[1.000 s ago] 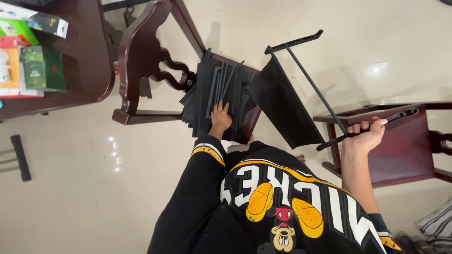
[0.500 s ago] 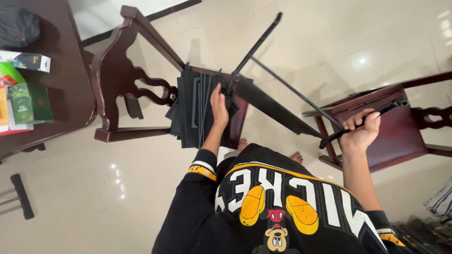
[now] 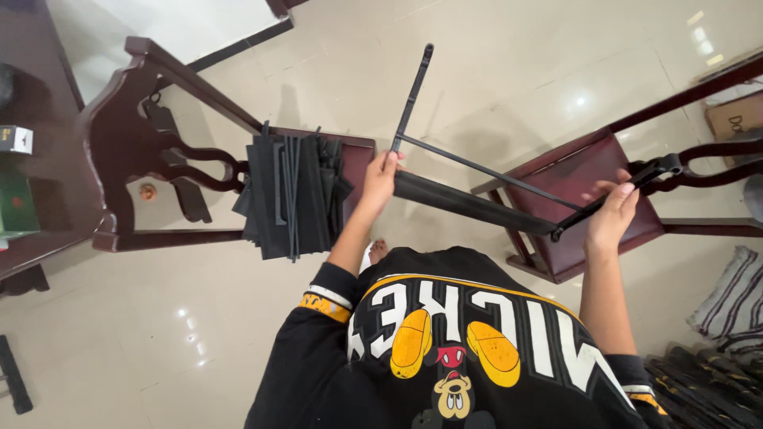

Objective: The person assembles a metal frame by inserting multiple rods into a vertical support piece. They repeatedly pick up rods from a chair, insert them into the frame, and adjust the assembly. The task involves handling several metal rods and a frame component.

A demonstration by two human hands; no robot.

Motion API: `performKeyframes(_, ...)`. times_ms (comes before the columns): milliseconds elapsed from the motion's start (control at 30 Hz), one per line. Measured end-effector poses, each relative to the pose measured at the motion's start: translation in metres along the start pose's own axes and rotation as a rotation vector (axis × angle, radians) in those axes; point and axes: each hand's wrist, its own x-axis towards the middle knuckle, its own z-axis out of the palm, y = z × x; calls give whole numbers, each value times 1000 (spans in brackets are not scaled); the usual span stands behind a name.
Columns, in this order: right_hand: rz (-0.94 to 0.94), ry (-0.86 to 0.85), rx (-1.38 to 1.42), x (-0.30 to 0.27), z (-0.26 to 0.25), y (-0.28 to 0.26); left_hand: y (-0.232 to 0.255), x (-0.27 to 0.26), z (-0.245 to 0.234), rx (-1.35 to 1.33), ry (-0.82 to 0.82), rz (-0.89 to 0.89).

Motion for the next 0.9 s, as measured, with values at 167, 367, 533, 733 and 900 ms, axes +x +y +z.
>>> performKeyframes(167,-217,238,-731,0,-16,-5,-1,-29,82,160,107,121)
performKeyframes(367,-509,-241,-406,-25,29,-91,11,-58,165,237,-5,181)
performKeyframes(533,-509,-300,-412,-15,37,-117,8,-73,219,241,-140,244)
performKeyframes(733,-551,-159,-608,-4,-11,-95,-3,-88,269,235,-279,246)
performKeyframes(900,-468,-261,-658,7,-56,-82,-12,-106,311,230,-291,162)
